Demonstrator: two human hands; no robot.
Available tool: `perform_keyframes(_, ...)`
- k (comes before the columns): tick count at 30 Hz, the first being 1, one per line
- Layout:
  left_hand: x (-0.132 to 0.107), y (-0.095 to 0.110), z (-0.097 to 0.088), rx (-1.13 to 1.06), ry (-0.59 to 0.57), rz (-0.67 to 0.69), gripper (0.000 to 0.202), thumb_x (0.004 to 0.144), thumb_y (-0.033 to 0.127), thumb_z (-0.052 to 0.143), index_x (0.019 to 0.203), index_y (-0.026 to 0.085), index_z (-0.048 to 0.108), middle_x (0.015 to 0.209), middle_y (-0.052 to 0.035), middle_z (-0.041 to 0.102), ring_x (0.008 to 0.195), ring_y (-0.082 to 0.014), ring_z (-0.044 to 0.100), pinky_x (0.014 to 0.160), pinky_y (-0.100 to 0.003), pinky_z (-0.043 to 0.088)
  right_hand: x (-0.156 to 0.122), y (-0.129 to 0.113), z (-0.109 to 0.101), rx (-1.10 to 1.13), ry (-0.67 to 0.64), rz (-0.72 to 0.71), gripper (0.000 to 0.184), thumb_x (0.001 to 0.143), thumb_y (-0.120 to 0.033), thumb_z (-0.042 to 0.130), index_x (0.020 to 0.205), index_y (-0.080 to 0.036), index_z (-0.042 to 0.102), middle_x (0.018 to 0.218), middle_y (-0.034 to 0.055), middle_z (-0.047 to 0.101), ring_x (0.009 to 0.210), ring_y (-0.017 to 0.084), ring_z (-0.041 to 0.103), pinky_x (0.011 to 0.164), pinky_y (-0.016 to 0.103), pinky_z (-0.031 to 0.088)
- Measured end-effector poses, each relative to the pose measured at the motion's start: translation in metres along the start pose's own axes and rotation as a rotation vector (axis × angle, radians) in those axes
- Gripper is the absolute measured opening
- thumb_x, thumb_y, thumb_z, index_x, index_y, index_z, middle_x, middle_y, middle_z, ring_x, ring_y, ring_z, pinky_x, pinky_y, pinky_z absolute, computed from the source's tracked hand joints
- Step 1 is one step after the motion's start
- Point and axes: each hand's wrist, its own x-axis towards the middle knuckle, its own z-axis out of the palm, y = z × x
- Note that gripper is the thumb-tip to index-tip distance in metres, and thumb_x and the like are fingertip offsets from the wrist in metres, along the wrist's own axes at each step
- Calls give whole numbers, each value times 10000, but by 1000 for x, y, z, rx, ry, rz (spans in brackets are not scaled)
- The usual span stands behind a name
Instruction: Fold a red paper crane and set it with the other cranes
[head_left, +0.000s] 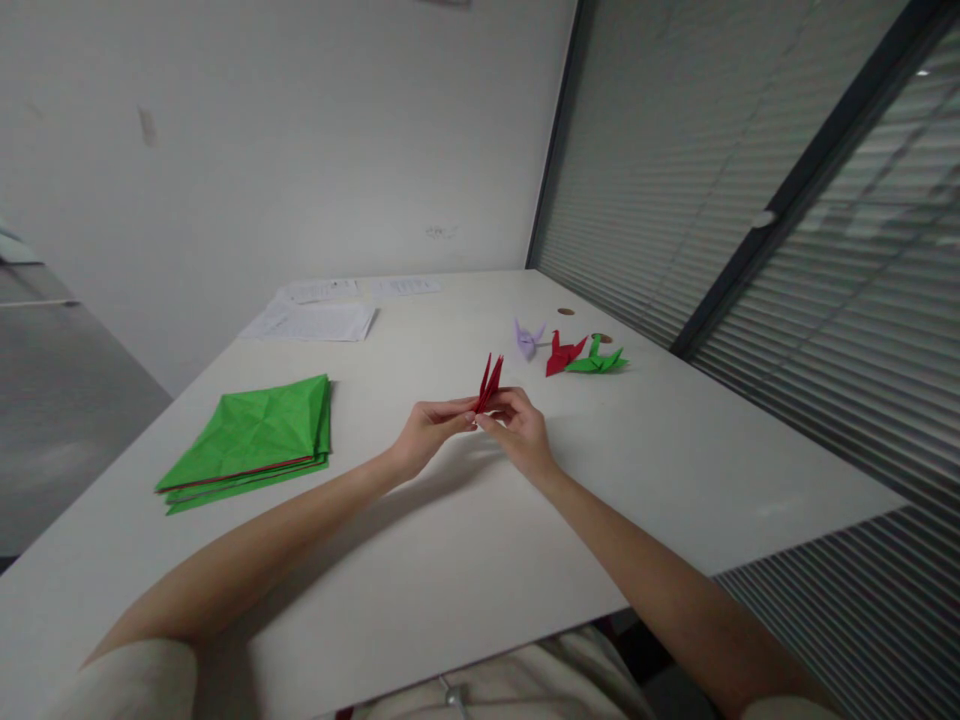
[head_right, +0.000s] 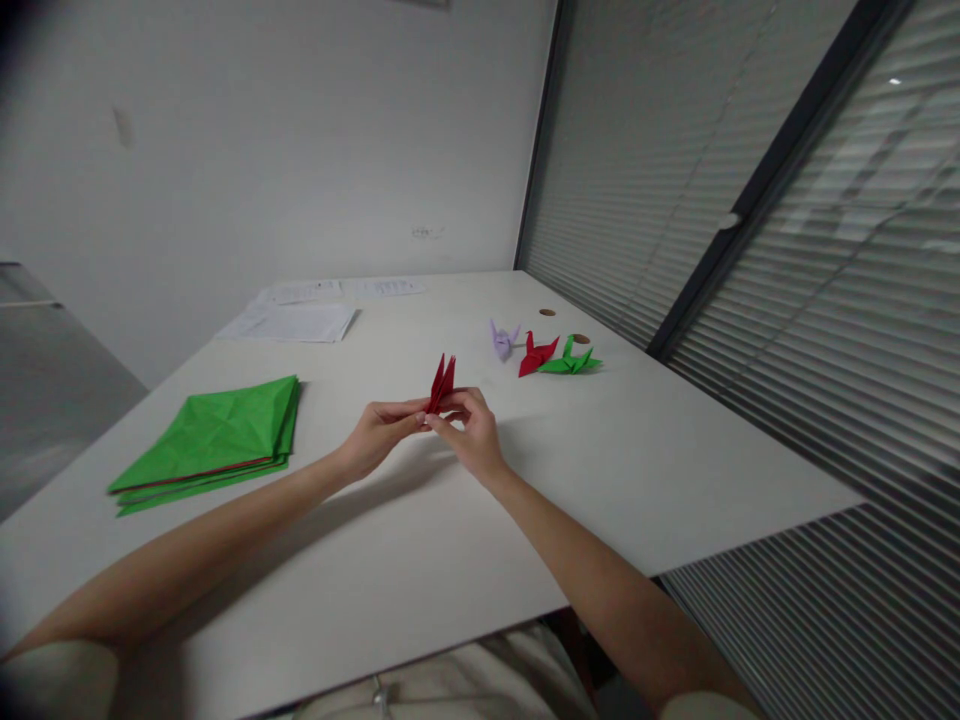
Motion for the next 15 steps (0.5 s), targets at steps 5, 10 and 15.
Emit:
perform_keyframes(5, 1, -1, -1, 25, -2, 17, 290, 693, 333, 777, 927, 164, 764, 1167, -128, 667, 988, -238, 610, 869, -381, 478, 0, 2, 0, -4, 4, -11, 316, 702, -415, 748, 860, -201, 578, 965, 36, 515, 796, 151, 605, 701, 308, 560)
perform_keyframes(10, 2, -3, -2, 95, 62, 50, 234, 680, 321, 783, 864, 177, 775, 985, -95, 721, 802, -164, 588, 691, -290, 458, 0, 2, 0, -13, 14, -28, 290, 713, -403, 734, 851, -198, 581, 951, 36, 510, 784, 144, 592, 712, 307, 544)
perform_keyframes(15, 3, -3, -2, 161, 156, 50, 220, 675, 301, 767, 839, 153, 770, 847, -74, 731, 737, -152, 591, 666, -278, 456, 1, 2, 0, -19, 35, -47, 242, 744, -391, 700, 859, -195, 615, 953, 45, 515, 805, 150, 592, 721, 309, 544)
